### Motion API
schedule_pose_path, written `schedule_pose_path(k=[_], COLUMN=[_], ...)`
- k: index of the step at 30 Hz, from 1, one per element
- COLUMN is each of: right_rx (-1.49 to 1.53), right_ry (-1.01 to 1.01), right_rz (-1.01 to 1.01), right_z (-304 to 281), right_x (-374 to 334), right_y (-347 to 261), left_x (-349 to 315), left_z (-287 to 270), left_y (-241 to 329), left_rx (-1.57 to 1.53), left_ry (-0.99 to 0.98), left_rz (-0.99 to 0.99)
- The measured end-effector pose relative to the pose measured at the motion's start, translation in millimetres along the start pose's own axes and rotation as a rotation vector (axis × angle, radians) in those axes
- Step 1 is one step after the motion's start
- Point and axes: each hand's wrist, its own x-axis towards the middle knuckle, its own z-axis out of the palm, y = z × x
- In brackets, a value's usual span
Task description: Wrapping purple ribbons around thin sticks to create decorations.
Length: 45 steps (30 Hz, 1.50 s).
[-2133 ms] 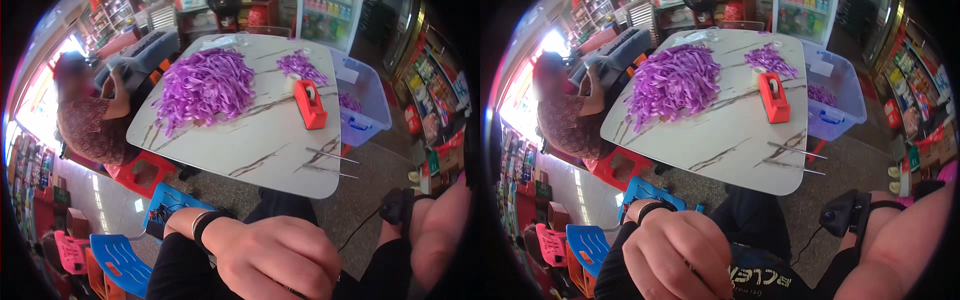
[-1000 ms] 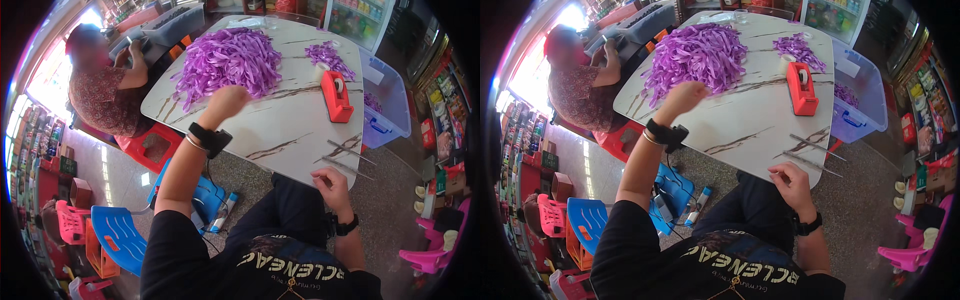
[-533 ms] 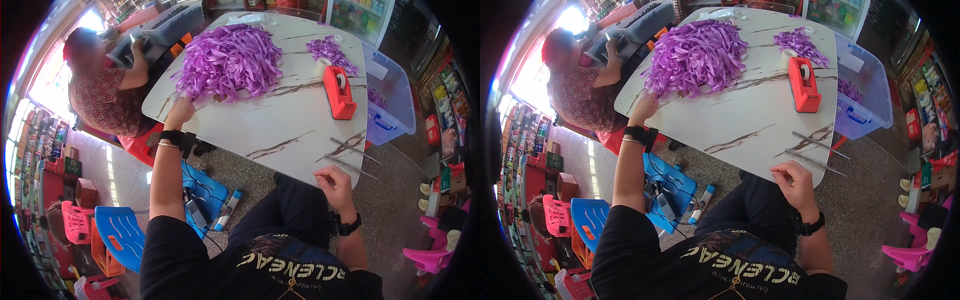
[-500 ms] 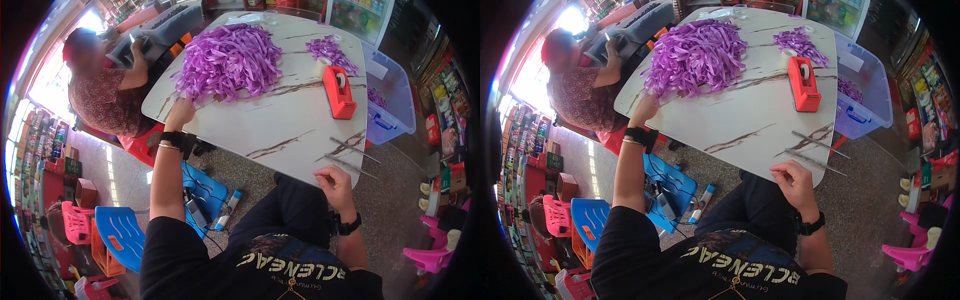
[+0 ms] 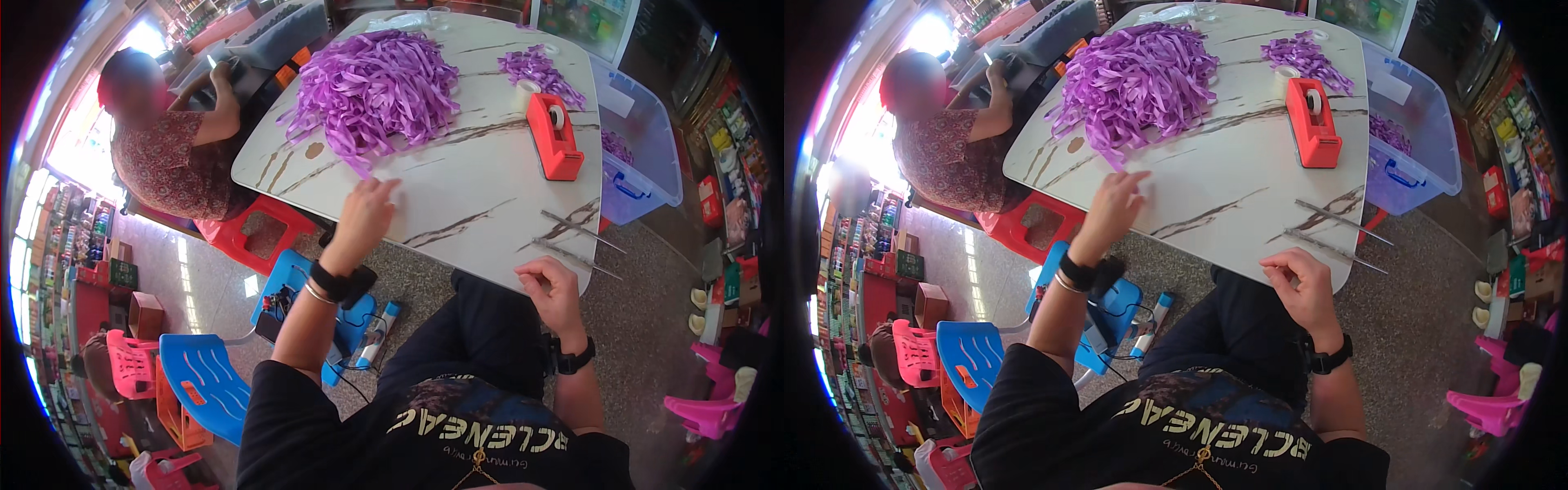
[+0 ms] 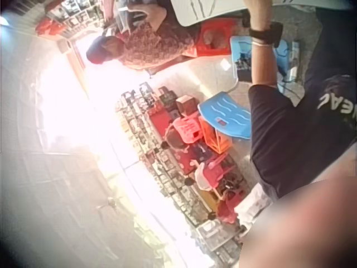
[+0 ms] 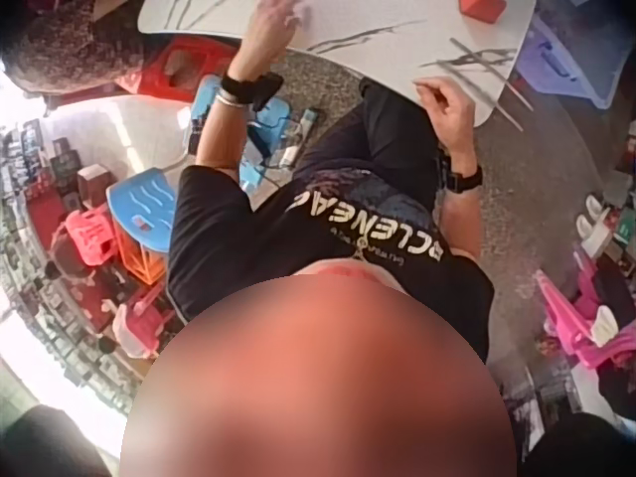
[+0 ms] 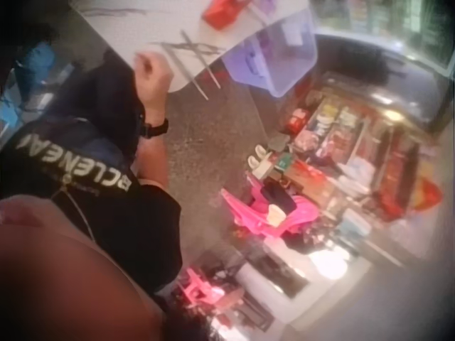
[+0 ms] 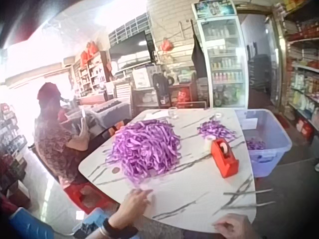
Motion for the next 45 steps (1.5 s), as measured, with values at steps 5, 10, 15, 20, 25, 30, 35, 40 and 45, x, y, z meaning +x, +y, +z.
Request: schedule_pose_path(k=[5,10,15,20,25,30,35,40,45], right_rx=[0.036,0.058,0.416,0.526,0.679,0.892,0.711,0.938,1.265], right_ry=[0.002,-0.041,-0.071,-0.310,-0.232,-0.006,0.077,0.072,0.125], right_rz=[0.033,0.106,0.121,0.211,0.173,0.056,0.033,-0.265,-0.059], right_z=[2,-1,-1,-14,-53,-103,-146,-145,-144], right_x=[-3,-3,-9,-12,-25,-49,-70,-71,-76], right_y=[1,-3,-11,-16,-20,-4,-4,0,-23], left_x=[-7,-8,-6,15,23,24,17,12,3], left_z=[26,42,21,-39,-50,-40,-26,-7,-6], left_y=[71,126,160,172,154,129,112,107,116], left_rx=[-0.304,-0.568,-1.280,-1.442,-1.558,-1.678,-1.723,-1.840,-1.603], left_ry=[-0.047,-0.163,-0.454,-0.735,-0.532,-0.476,-0.465,-0.496,-0.876], left_rz=[0.166,0.246,0.081,-0.112,-0.163,-0.191,-0.219,-0.142,-0.150])
